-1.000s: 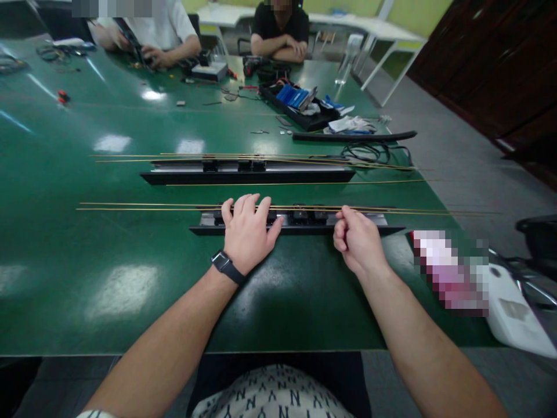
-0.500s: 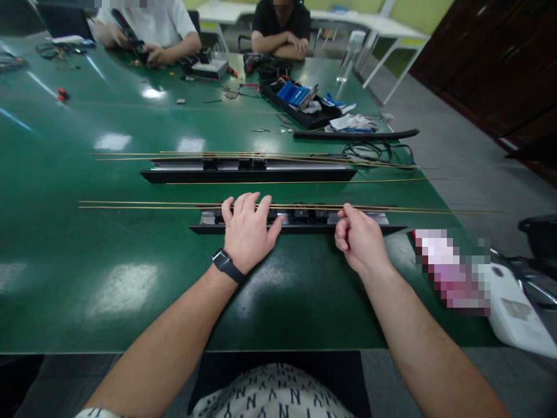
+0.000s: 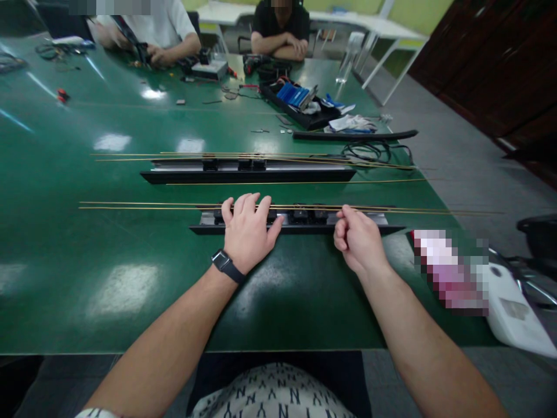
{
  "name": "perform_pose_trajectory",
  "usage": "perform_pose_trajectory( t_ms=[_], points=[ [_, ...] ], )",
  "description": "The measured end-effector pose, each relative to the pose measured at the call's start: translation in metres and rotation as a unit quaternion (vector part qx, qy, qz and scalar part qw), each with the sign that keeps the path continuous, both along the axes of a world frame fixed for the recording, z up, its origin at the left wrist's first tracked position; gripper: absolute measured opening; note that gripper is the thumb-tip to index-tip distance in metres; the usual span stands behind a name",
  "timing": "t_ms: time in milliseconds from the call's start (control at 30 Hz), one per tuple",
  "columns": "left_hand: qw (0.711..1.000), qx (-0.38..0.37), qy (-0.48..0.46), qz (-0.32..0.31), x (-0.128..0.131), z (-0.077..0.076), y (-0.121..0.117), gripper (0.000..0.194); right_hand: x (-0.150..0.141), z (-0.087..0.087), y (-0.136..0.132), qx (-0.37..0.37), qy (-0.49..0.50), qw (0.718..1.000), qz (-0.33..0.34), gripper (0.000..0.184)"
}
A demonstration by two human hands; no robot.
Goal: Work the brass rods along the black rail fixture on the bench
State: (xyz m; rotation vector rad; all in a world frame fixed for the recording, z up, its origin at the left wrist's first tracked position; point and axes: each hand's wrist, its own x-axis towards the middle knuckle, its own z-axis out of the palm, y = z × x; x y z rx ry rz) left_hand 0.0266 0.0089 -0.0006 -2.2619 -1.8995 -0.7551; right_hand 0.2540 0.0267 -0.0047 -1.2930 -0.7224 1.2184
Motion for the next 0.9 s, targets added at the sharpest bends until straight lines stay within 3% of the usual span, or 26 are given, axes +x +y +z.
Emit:
perform_pose_trajectory(
  t_ms=[300,633,900],
  points=[
    [1.0,-0.002,-0.008,0.0,-0.0002,0.0001,-0.0002,0.043,-0.0008,-0.0004,0.0001,0.003,0.001,1.0,-0.012,0.025],
    [1.0,-0.005,-0.015,0.0,-0.0004,0.0,0.0001,0.043,0.0023,0.001,-0.0009,0.002,-0.024,0.999,0.027,0.033],
    [1.0,-0.008,-0.007,0.002,-0.0002,-0.0005,0.0006,0.044,0.0014,-0.0007,-0.0006,0.002,-0.011,1.0,0.015,0.028]
  ],
)
